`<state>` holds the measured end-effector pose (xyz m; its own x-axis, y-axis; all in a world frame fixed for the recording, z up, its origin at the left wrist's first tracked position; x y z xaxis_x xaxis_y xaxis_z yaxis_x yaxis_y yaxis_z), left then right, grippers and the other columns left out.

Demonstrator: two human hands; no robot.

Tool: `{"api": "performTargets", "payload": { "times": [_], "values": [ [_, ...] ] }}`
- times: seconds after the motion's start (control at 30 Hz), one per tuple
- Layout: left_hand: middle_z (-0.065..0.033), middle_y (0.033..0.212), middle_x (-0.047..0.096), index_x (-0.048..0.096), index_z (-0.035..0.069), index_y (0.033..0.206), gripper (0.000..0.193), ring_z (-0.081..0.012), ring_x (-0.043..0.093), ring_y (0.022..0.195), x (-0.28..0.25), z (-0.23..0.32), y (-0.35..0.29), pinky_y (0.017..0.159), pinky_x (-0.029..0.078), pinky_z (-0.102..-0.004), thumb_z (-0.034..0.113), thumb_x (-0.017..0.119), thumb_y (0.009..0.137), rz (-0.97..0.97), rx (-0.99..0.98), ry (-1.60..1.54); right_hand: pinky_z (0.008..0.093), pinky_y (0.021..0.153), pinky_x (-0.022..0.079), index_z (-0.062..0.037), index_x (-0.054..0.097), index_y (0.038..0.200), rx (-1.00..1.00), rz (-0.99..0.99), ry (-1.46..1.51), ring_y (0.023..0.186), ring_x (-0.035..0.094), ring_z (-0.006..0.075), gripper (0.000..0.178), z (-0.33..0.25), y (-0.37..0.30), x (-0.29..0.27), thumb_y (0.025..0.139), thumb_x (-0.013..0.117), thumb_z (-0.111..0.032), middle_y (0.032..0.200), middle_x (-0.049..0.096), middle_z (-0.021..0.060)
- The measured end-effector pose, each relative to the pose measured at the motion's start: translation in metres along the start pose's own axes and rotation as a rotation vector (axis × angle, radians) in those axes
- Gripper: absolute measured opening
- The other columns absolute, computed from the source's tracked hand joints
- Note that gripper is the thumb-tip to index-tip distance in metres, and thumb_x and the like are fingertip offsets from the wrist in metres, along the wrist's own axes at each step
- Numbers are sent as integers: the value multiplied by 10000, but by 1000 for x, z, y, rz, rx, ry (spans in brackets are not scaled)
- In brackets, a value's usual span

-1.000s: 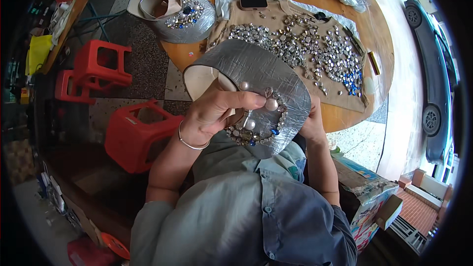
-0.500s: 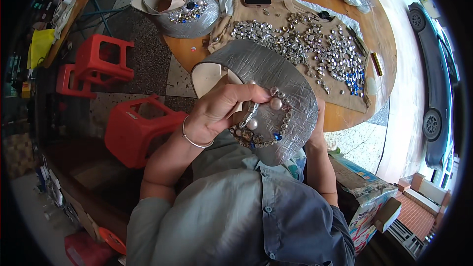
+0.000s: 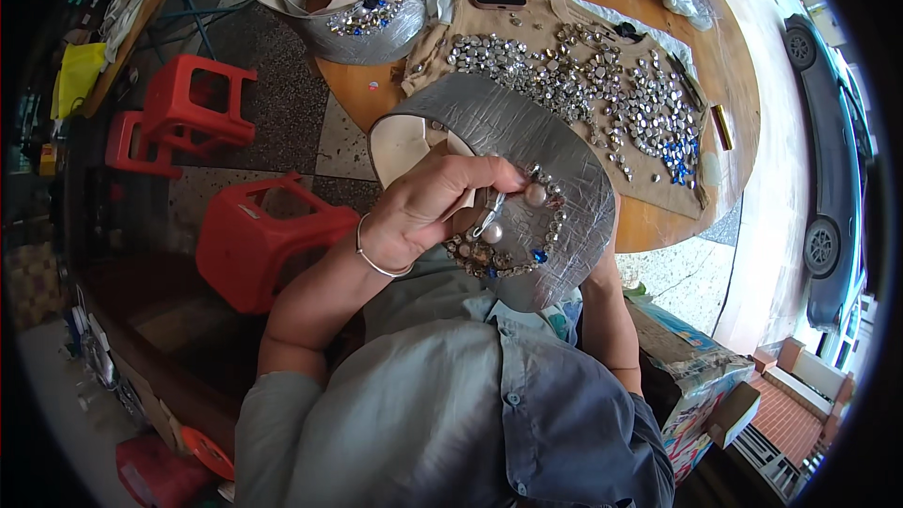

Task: Manually attaching small decorative rhinestones or ornaments to shoe upper components.

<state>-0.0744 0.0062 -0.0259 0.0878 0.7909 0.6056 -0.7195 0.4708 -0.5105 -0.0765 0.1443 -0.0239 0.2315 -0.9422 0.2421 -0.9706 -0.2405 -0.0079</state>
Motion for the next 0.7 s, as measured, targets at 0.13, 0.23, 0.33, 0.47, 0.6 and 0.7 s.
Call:
{"api": "performTargets", "payload": {
  "times": [0.13,0.23,0.33,0.47,0.6,0.7],
  "values": [
    [-60,782,651,649,-27,864,181,-91,598,618,2,-5,7,537,486,-212,112,582,772,-54,-43,5,269,791,458,10,557,1085,98,26,-68,869,575,121,482,7,2,-3,665,754,-121,994,609,57],
    [-77,783,654,650,-34,856,152,-108,616,652,9,5,4,555,494,-215,70,592,761,-55,93,-25,277,794,457,11,568,1068,-3,-51,-76,861,578,130,484,11,11,-12,651,763,-138,986,612,61],
    [-93,786,659,649,-45,846,136,-125,629,685,9,7,4,570,500,-221,40,598,752,-39,105,-96,285,796,459,20,580,1053,-27,-72,-7,856,587,141,502,12,8,-11,618,774,-139,978,623,65],
    [-91,793,659,639,-42,861,139,-127,632,691,16,12,-1,581,505,-228,31,602,749,-70,113,-54,284,792,463,43,589,1039,-62,-74,86,860,592,138,487,12,5,-12,616,763,-127,976,631,65],
    [-91,788,658,632,-34,870,141,-135,632,676,16,12,0,577,508,-242,23,611,744,-74,111,-75,278,786,437,14,630,989,-18,85,-5,865,565,139,391,12,4,-18,647,738,-142,955,620,59],
    [-96,789,657,631,-36,872,140,-145,632,666,20,11,2,573,509,-249,20,611,745,-67,165,-90,284,785,414,-7,656,952,-88,83,-69,868,540,141,330,-1,5,-14,657,722,-138,935,609,53]
  ]
}}
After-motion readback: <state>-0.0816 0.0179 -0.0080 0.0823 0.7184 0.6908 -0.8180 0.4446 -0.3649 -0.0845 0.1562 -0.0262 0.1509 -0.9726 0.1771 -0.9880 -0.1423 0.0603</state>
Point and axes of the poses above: each hand's wrist, its own y-axis towards the middle knuckle, its own x-axis out of the palm, z = x × y, the point moved 7 cm from there along y, towards the middle knuckle
